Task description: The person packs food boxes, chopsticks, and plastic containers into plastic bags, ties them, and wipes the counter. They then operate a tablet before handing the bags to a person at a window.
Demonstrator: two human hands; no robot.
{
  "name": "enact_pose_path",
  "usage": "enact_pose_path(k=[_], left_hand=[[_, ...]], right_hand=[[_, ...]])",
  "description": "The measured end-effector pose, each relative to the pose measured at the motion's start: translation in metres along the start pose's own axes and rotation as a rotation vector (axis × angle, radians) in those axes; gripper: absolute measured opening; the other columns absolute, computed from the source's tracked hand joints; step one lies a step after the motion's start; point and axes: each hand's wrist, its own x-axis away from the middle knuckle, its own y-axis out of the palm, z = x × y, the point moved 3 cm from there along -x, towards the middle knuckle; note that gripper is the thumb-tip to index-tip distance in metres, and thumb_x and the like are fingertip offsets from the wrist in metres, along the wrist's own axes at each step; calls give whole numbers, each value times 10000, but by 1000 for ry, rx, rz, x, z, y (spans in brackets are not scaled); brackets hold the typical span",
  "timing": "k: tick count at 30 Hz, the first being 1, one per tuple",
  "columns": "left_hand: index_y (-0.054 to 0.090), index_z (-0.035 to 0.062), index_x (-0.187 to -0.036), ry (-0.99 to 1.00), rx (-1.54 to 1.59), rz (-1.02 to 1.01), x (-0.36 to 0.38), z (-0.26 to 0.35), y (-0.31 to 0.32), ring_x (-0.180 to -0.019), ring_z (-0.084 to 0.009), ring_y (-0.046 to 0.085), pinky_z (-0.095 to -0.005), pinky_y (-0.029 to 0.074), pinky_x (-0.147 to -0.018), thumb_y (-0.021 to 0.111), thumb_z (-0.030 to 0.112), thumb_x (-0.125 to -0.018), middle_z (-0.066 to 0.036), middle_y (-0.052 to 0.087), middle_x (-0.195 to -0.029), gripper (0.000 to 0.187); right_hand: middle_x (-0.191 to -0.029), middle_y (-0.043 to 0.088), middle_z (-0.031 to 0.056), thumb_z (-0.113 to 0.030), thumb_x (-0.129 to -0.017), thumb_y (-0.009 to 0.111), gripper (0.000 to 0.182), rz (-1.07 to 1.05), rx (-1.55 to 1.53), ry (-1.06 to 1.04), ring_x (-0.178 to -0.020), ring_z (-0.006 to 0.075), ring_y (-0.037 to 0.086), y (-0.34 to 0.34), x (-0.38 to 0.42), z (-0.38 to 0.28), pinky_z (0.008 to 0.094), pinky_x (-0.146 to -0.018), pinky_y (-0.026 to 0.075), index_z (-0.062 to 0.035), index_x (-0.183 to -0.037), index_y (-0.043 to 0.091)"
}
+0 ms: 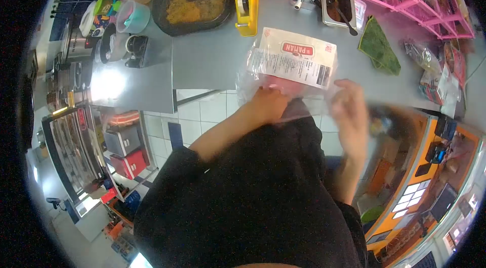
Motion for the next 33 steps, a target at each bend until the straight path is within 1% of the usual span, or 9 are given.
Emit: enact_pose_path(k=[4,9,11,13,18,23,26,29,33], left_hand=[[683,92,-892,338,24,14,63,39,-122,-820,-296,691,-443,550,-674,615,203,-826,-118,680,-884,146],[708,112,-902,784,-163,407,42,11,-191,-904,-299,658,-499,458,-917,628,396,-857,-106,688,-808,298],[716,107,-929,404,-445,-31,28,-16,-202,-953,-316,646,-541,388,-993,629,481,-852,-111,695,-834,392],[706,94,-933,20,-625,-335,33,-26,-230,-966,-324,632,-501,429,-937,674,447,-821,-130,688,-875,372],[621,30,-930,443,-225,-6,71,-12,-279,-905,-363,610,-464,466,-816,666,159,-776,-160,641,-927,206],[605,22,-947,557,-183,271,56,2,-279,-852,-338,631,-421,500,-753,605,34,-769,-154,631,-931,179],[589,44,-948,504,-39,389,35,8,-263,-832,-354,628,-448,501,-709,609,33,-790,-149,613,-894,160],[587,32,-914,467,118,575,21,15,-241,-797,-348,634,-436,497,-680,627,30,-790,-146,620,-877,130],[590,16,-905,389,119,954,41,5,-200,-798,-343,638,-428,497,-681,643,32,-805,-150,618,-853,115]], right_hand=[[-787,477,-33,-71,-801,712,513,89,609,152,-693,83,442,6,-6,-39,230,-699,399,-82,-1285,540],[-726,524,-19,-90,-892,657,384,197,120,-53,-628,68,490,-6,-41,-31,211,-578,384,-29,-1253,542],[-805,589,34,-83,-909,598,337,399,-482,-181,-641,117,524,-4,-61,-33,285,-641,454,-7,-1232,538],[-829,609,57,-80,-914,593,343,378,-514,-226,-612,116,514,-19,-73,-44,269,-614,448,-11,-1244,528],[-965,689,139,-47,-906,601,374,317,-418,-395,-529,80,477,13,-78,-77,184,-471,359,-14,-1267,510],[-961,703,131,-1,-880,609,355,180,-170,-439,-679,81,597,42,-76,-93,209,-580,473,-9,-1229,542],[-904,698,139,-167,-847,716,435,-183,344,-313,-772,198,669,85,-84,-79,321,-667,534,-10,-1222,562],[-862,677,243,-342,-828,677,355,22,643,-283,-807,419,659,122,-105,-39,481,-703,523,-14,-962,663],[-768,675,217,-305,-847,645,305,110,522,-245,-723,425,657,121,-116,-46,491,-658,525,-26,-968,670]])
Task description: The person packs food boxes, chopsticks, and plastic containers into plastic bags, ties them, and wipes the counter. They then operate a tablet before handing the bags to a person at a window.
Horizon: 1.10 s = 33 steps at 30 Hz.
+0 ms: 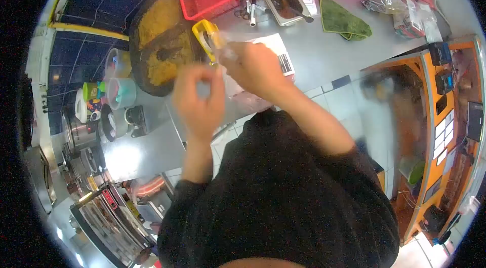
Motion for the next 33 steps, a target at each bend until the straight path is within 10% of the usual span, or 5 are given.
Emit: enact_pose_path(k=[4,12,17,21,33], left_hand=[[613,25,-1039,-477,264,-209,45,4,49,-913,-340,648,-373,502,-793,679,72,-844,-160,659,-955,211],[623,-7,-1076,-283,496,-252,41,2,82,-933,-340,628,-388,486,-785,665,122,-847,-184,631,-1040,266],[681,5,-908,-478,574,-408,24,-5,39,-855,-320,623,-366,474,-742,685,181,-829,-166,619,-935,193],[657,-1,-860,-413,587,-459,4,-46,41,-719,-183,527,-306,408,-650,663,147,-825,-75,557,-839,152],[609,56,-1032,-1040,1205,-562,1,-65,64,-492,-41,482,-179,291,-431,533,221,-971,32,560,-713,192]], right_hand=[[-688,665,151,-267,-869,641,223,29,166,-17,-629,370,657,-23,-1,-30,465,-578,509,-45,-883,654],[-621,583,90,-272,-845,697,214,299,665,-374,-566,319,592,-55,11,-38,426,-584,482,-84,-771,627],[-583,423,-47,-341,-936,653,316,-314,-565,419,-491,99,412,-44,-3,17,249,-484,323,-63,-786,654],[-599,393,-71,-336,-977,601,286,-368,-1003,489,-498,37,301,-33,17,22,227,-443,220,-62,-895,620],[-745,484,-64,-399,-1026,482,301,-900,-701,302,-563,33,427,-51,7,60,206,-486,338,-130,-1015,616]])
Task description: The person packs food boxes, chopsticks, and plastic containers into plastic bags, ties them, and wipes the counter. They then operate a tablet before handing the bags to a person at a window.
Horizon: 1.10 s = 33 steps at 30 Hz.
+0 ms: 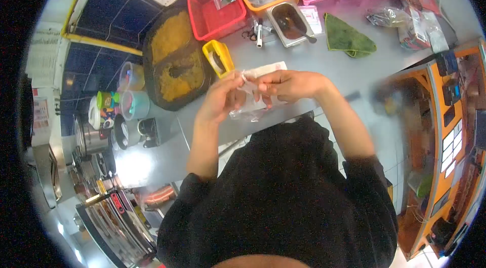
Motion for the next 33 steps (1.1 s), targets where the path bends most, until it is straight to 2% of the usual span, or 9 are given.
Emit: enact_pose_path(k=[2,6,8,12,16,20,22,25,33], left_hand=[[579,44,-1158,-39,-35,-44,1,8,10,-506,-61,548,-180,362,-438,512,275,-997,1,618,-742,290],[569,38,-1124,-177,-191,-137,1,10,14,-480,-84,520,-199,385,-439,537,325,-986,-34,632,-819,320],[567,40,-1166,-225,-222,-130,-2,3,15,-490,-55,522,-188,368,-438,603,347,-956,2,641,-782,374],[601,73,-998,-99,-92,-24,-11,-35,3,-484,-24,460,-192,340,-430,731,226,-875,8,629,-763,235],[568,97,-766,31,1,0,8,-27,-2,-510,-7,443,-202,325,-438,748,137,-859,36,604,-722,206],[523,100,-700,-35,-187,-79,17,-40,-11,-526,-46,479,-214,348,-463,748,122,-834,17,627,-777,263],[509,114,-690,631,-1242,98,24,-18,7,-543,-94,503,-238,367,-476,736,110,-753,-9,621,-820,236],[513,118,-696,1084,-1632,186,37,-24,27,-550,-142,515,-281,385,-487,690,137,-677,-10,607,-860,179],[619,114,-794,1218,-1643,428,37,-29,20,-797,-205,573,-348,438,-647,726,160,-684,-49,588,-1047,160]], right_hand=[[-849,619,-2,-346,-1044,450,316,-39,53,-56,-521,9,316,-1,1,3,193,-452,240,-87,-1039,631],[-842,635,-6,-297,-1030,490,281,-142,-18,-17,-597,35,411,-3,-4,8,212,-527,337,-66,-1050,647],[-795,602,-14,-259,-1006,537,255,-154,446,-287,-703,83,505,3,-7,8,267,-634,426,-37,-1045,656],[-958,679,128,-213,-929,615,262,107,1032,-148,-934,253,654,26,12,-23,368,-832,510,-97,-1159,661],[-959,680,145,-160,-888,634,234,191,990,-394,-905,297,656,21,16,-2,380,-813,515,-106,-1114,663],[-911,667,119,-124,-892,639,195,329,591,-93,-787,192,609,13,20,0,328,-698,483,-49,-1072,655],[-899,664,105,-132,-915,621,183,306,571,-108,-762,174,597,6,16,1,322,-689,478,-41,-1071,653],[-934,695,115,-274,-967,569,295,194,398,11,-844,247,655,-3,6,2,366,-800,509,-1,-1054,640],[-899,658,45,-312,-944,641,323,322,373,140,-781,112,584,-5,-23,4,287,-692,486,3,-979,705]])
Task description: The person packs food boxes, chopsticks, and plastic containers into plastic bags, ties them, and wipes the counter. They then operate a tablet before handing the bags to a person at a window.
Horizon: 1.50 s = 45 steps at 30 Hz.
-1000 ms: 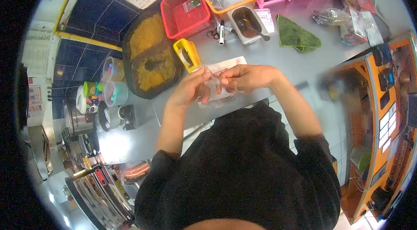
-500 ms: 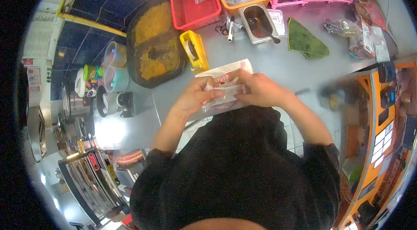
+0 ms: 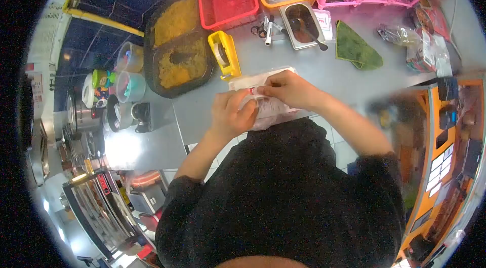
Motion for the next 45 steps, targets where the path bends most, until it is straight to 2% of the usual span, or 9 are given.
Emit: enact_pose_path(k=[7,12,17,22,26,35,39,41,45], left_hand=[[712,111,-887,-303,376,-168,-1,-12,-18,-876,-288,555,-389,452,-741,739,243,-781,-126,544,-1000,171],[719,103,-873,-258,488,-411,-2,-25,-24,-820,-296,541,-402,448,-703,747,246,-782,-114,524,-874,172],[695,73,-840,-319,335,-494,45,-45,-25,-838,-289,525,-409,430,-729,730,236,-806,-100,517,-866,170],[667,54,-863,-466,496,-377,37,-39,-16,-874,-246,523,-354,421,-769,676,191,-854,-78,532,-922,138],[612,6,-961,-1235,1411,-347,22,-4,3,-871,-130,542,-268,413,-798,605,189,-912,-42,562,-949,189],[600,-11,-1079,-292,257,-472,-6,52,-22,-751,-330,634,-428,519,-601,614,135,-822,-129,592,-900,296],[610,-1,-1087,-210,303,-625,-14,45,-29,-726,-319,652,-402,530,-594,626,158,-840,-136,618,-1009,295],[642,-3,-1057,-97,618,-619,-35,30,-38,-767,-205,678,-344,552,-654,615,213,-886,-129,668,-1040,277],[719,28,-978,-795,786,-328,-86,-75,26,-662,-107,617,-276,481,-601,651,228,-914,-52,683,-735,221]], right_hand=[[-644,437,-69,-239,-948,645,217,35,-298,-71,-598,30,386,-2,27,-22,235,-506,318,-22,-938,653],[-911,600,111,-336,-895,635,281,-182,836,-415,-861,284,614,-15,31,-48,411,-739,483,-86,-1018,672],[-953,591,123,-330,-864,660,231,-105,771,-247,-896,328,614,-45,20,3,447,-759,485,-120,-959,676],[-834,580,70,-240,-870,675,224,58,358,-382,-721,187,574,-21,34,2,335,-619,447,-25,-820,640],[-730,551,-1,-271,-931,645,271,17,-338,75,-638,72,476,7,41,18,241,-553,370,-32,-803,662],[-700,578,-25,-317,-985,588,339,302,-486,30,-614,58,470,63,46,6,226,-532,364,-1,-921,693],[-689,601,4,-241,-1003,560,267,536,-192,-132,-607,65,532,64,53,17,222,-525,391,6,-950,644],[-683,590,-14,-208,-992,573,217,539,-837,11,-592,48,504,65,59,22,218,-519,372,-6,-955,644],[-730,607,-5,-177,-976,587,154,295,-1196,-212,-601,49,530,51,82,19,208,-527,392,-35,-976,645]])
